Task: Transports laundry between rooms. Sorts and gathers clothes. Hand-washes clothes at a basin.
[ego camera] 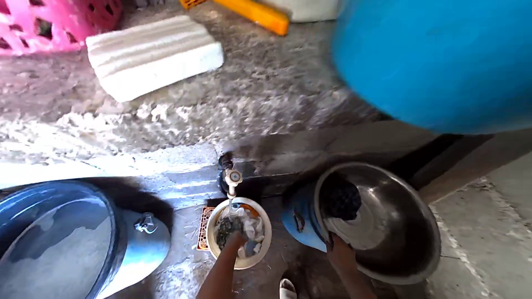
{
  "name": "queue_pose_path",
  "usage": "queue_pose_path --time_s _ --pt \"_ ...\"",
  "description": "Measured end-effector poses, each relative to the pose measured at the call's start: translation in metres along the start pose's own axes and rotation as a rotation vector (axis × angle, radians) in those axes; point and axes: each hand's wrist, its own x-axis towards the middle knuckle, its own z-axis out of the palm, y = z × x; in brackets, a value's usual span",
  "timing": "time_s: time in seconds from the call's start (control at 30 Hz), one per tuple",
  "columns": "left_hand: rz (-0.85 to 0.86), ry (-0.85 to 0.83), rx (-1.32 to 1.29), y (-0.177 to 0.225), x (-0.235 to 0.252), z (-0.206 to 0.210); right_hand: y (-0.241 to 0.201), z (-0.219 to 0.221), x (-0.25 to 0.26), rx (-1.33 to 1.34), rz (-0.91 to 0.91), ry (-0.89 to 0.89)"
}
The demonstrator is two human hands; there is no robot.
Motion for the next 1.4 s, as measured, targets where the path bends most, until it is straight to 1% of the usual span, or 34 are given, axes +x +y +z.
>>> queue_pose_path --time_s 0.1,0.17,0.23,0.3,0.37,0.47,0.53,0.57,0.6,0.63,0.67,0.7,0.73,0.77,0.83,0.9,0.97,1.03,1.1,1.13,1.17,1.2,1.23,1.3,1.37,1.4 --pt "-0.07 0.096 0.071 -0.02 0.019 -0.002 0.005 0.005 -0.002 -0.009 -0.035 0.067" --pt "-0.106 0.222 0.043 -0.03 0.03 -0.001 0.01 0.011 -0.005 -0.006 -0.089 0.117" --pt "-0.118 0.289 -0.02 -0.044 0.053 0.004 0.014 0.015 -0.008 -0.009 -0.14 0.163" --pt "-0.14 0.285 -0.117 -0.059 0.074 0.018 0.021 0.019 -0.008 -0.021 -0.188 0.223" --pt "-0.2 0.23 -0.087 -0.064 0.079 0.035 0.026 0.021 -0.009 -0.022 -0.216 0.259" --pt "-0.205 0.125 0.03 -0.054 0.066 0.056 0.025 0.022 -0.013 -0.009 -0.278 0.369" --pt "-0.146 0.085 0.046 -0.042 0.045 0.06 0.013 0.026 -0.017 -0.015 -0.373 0.463" --pt "-0.113 0.094 0.037 -0.035 0.028 0.06 0.001 0.029 -0.02 -0.016 -0.435 0.476" --pt "-0.082 0.108 0.008 -0.029 0.011 0.058 -0.014 0.033 -0.026 -0.006 -0.489 0.427" --pt "-0.051 0.122 -0.007 -0.025 -0.008 0.055 -0.035 0.037 -0.033 0.012 -0.517 0.306" --pt "-0.029 0.123 -0.02 -0.023 -0.027 0.05 -0.06 0.042 -0.042 0.029 -0.514 0.108" --pt "-0.011 0.122 -0.036 -0.023 -0.044 0.044 -0.088 0.048 -0.047 0.047 -0.482 -0.149" --pt "0.016 0.13 -0.06 -0.024 -0.061 0.035 -0.115 0.06 -0.048 0.075 -0.468 -0.353" --pt "0.053 0.143 -0.093 -0.024 -0.078 0.027 -0.137 0.077 -0.05 0.088 -0.485 -0.483" --pt "0.164 0.188 -0.167 -0.022 -0.116 0.008 -0.173 0.104 -0.059 0.05 -0.536 -0.629" --pt "0.265 0.23 -0.191 -0.019 -0.152 -0.01 -0.199 0.109 -0.076 -0.015 -0.557 -0.692" --pt "0.357 0.313 -0.252 -0.021 -0.18 -0.027 -0.224 0.09 -0.091 -0.05 -0.529 -0.651" --pt "0.479 0.468 -0.448 -0.033 -0.192 -0.037 -0.243 0.064 -0.102 0.008 -0.49 -0.577" --pt "0.664 0.62 -0.726 -0.048 -0.193 -0.039 -0.248 0.043 -0.115 0.22 -0.486 -0.445" --pt "0.751 0.652 -0.809 -0.056 -0.19 -0.04 -0.247 0.038 -0.12 0.342 -0.502 -0.353" --pt "0.792 0.672 -0.838 -0.064 -0.185 -0.038 -0.246 0.032 -0.124 0.45 -0.512 -0.271" --pt "0.786 0.675 -0.824 -0.073 -0.178 -0.034 -0.247 0.025 -0.129 0.544 -0.51 -0.208" --pt "0.742 0.653 -0.769 -0.082 -0.171 -0.026 -0.249 0.015 -0.136 0.619 -0.5 -0.167" --pt "0.571 0.549 -0.59 -0.098 -0.152 -0.001 -0.254 -0.007 -0.153 0.75 -0.499 -0.107" --pt "0.363 0.417 -0.423 -0.099 -0.132 0.025 -0.258 -0.028 -0.169 0.854 -0.558 -0.061" --pt "0.278 0.385 -0.395 -0.095 -0.121 0.037 -0.259 -0.038 -0.176 0.89 -0.601 -0.047"
